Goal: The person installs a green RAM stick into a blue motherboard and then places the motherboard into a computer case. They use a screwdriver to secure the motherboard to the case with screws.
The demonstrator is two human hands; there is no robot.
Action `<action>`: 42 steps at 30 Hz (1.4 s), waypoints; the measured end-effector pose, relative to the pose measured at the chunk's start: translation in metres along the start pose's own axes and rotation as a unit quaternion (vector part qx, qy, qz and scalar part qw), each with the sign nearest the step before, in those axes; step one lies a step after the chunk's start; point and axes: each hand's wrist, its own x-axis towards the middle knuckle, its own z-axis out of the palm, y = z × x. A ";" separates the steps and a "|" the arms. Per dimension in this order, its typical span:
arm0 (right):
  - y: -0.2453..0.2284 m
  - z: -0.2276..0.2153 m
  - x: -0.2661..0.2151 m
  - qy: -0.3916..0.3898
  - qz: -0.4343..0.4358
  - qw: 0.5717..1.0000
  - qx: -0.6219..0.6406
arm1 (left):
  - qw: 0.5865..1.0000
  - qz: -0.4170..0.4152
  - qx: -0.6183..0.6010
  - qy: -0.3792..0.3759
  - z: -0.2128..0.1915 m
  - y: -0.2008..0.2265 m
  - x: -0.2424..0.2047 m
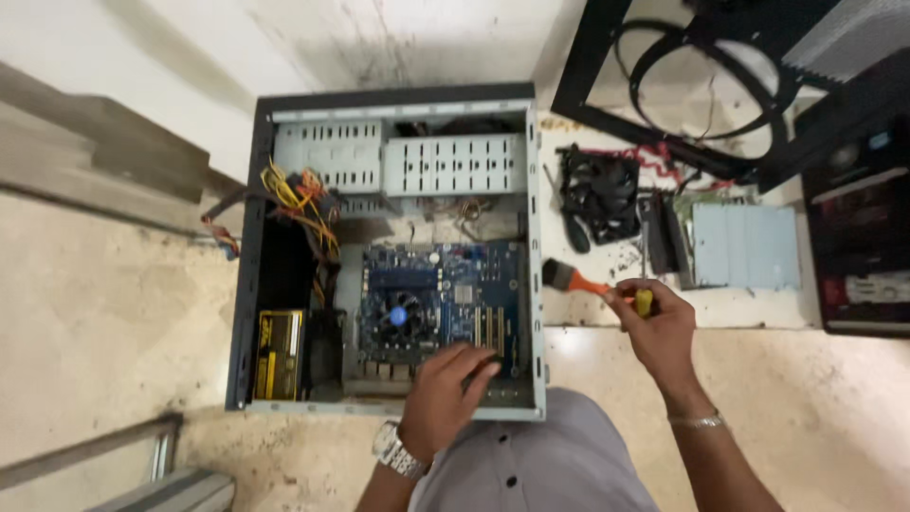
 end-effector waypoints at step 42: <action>-0.294 0.064 -0.204 0.015 -0.148 0.989 -0.009 | 0.877 0.070 -0.468 0.088 -0.175 -0.087 -0.075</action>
